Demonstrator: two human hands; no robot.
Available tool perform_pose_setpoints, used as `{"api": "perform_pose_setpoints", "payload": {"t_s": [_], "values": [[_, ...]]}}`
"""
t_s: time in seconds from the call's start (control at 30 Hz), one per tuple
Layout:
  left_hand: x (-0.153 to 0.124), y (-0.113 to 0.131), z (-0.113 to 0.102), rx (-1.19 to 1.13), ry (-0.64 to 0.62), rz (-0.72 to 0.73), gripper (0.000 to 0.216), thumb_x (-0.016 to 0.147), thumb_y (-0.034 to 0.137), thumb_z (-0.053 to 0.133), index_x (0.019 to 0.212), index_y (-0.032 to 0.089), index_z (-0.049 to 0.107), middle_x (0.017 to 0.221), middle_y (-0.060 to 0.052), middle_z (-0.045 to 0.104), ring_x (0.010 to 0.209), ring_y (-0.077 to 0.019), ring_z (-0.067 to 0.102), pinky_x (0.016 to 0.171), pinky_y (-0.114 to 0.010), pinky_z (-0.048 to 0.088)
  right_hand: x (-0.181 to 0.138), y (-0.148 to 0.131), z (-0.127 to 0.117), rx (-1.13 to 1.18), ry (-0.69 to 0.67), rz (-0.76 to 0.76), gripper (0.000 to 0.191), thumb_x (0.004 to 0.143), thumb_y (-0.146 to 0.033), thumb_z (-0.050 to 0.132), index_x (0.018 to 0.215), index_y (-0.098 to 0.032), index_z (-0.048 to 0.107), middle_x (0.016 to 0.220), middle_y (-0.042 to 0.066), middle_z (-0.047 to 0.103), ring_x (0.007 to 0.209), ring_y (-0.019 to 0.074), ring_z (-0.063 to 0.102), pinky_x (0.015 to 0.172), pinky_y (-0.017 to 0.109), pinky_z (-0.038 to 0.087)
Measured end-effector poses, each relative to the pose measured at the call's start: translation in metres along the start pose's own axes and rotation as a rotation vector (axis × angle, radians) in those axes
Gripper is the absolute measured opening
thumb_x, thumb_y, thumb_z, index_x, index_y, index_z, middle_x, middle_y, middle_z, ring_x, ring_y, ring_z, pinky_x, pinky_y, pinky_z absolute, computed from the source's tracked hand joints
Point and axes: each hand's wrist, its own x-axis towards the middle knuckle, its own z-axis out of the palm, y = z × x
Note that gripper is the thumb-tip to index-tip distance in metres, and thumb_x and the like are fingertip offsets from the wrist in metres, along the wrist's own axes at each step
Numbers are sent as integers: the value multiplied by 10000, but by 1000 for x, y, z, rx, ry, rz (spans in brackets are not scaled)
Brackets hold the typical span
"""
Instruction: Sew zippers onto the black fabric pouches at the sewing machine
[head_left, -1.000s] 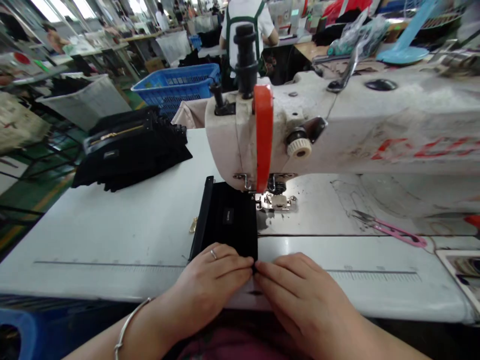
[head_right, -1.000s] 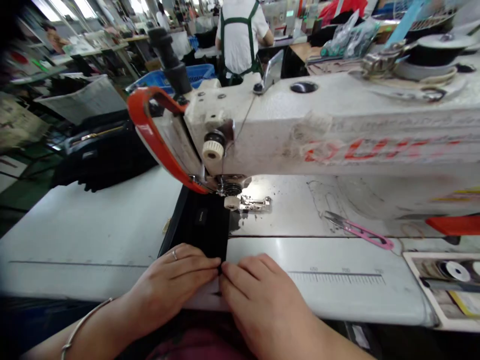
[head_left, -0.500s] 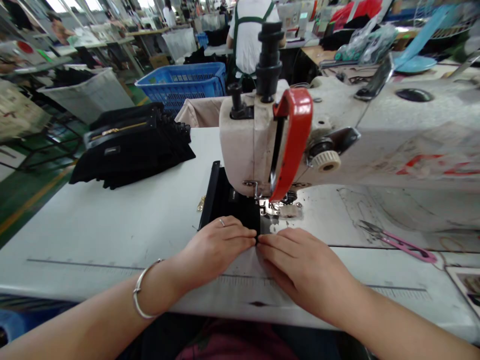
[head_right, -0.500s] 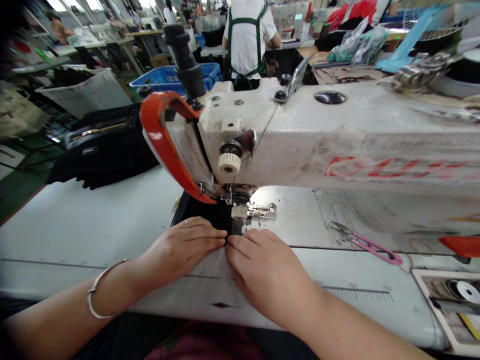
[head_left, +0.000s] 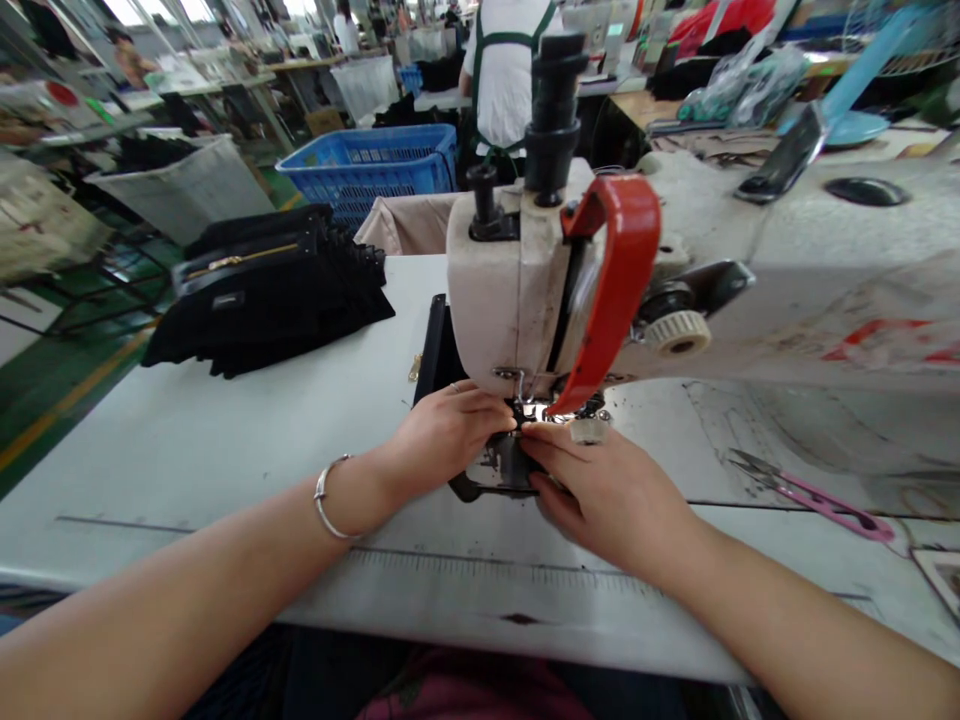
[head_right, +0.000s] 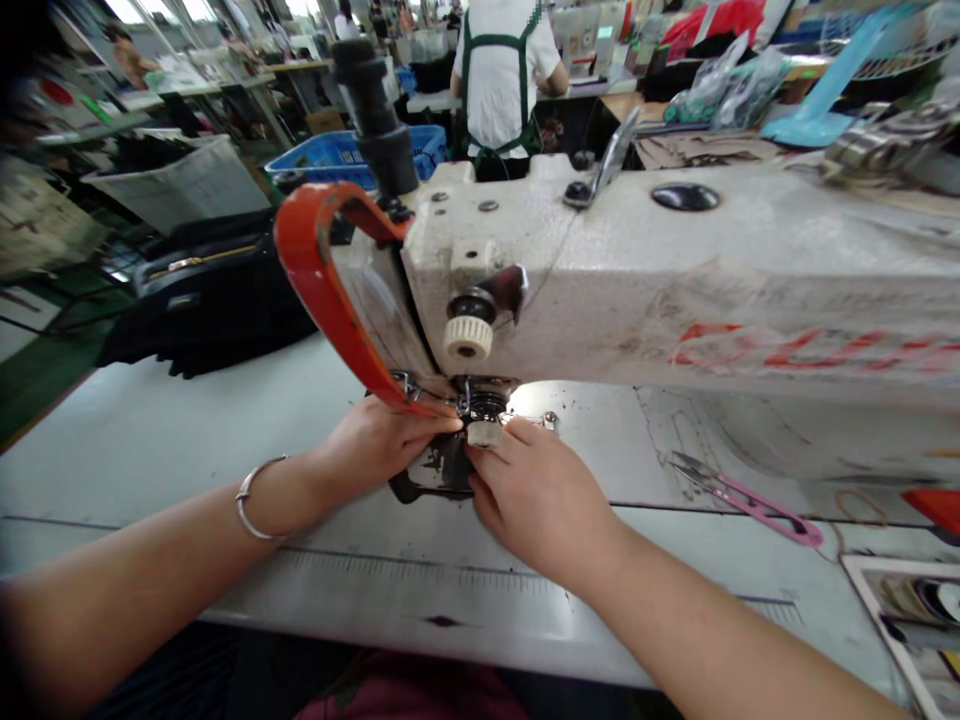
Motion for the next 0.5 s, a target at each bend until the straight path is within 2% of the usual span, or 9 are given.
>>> {"api": "perform_pose_setpoints", "payload": {"t_s": [0.2, 0.4, 0.5], "values": [[4, -10, 8, 40, 79, -54, 170, 913, 163, 588, 940, 234, 740, 968, 4, 750, 924, -163, 683, 889, -306, 543, -1, 2, 6, 35, 25, -17, 265, 917, -166, 495, 1120, -118, 659, 1157, 124, 664, 1106, 274, 586, 936, 481, 514], [3, -15, 11, 36, 70, -29, 221, 920, 144, 546, 928, 240, 745, 954, 10, 754, 897, -170, 691, 867, -324, 543, 0, 1, 5, 34, 10, -15, 260, 925, -166, 490, 1112, -117, 664, 1167, 115, 664, 1100, 268, 593, 937, 473, 509], [6, -9, 6, 47, 33, -84, 190, 899, 149, 576, 930, 219, 750, 942, -15, 755, 894, -206, 689, 846, -355, 551, -1, 1, 5, 25, 8, -10, 260, 937, -169, 483, 1121, -124, 661, 1165, 111, 668, 1091, 261, 596, 929, 464, 504]]}}
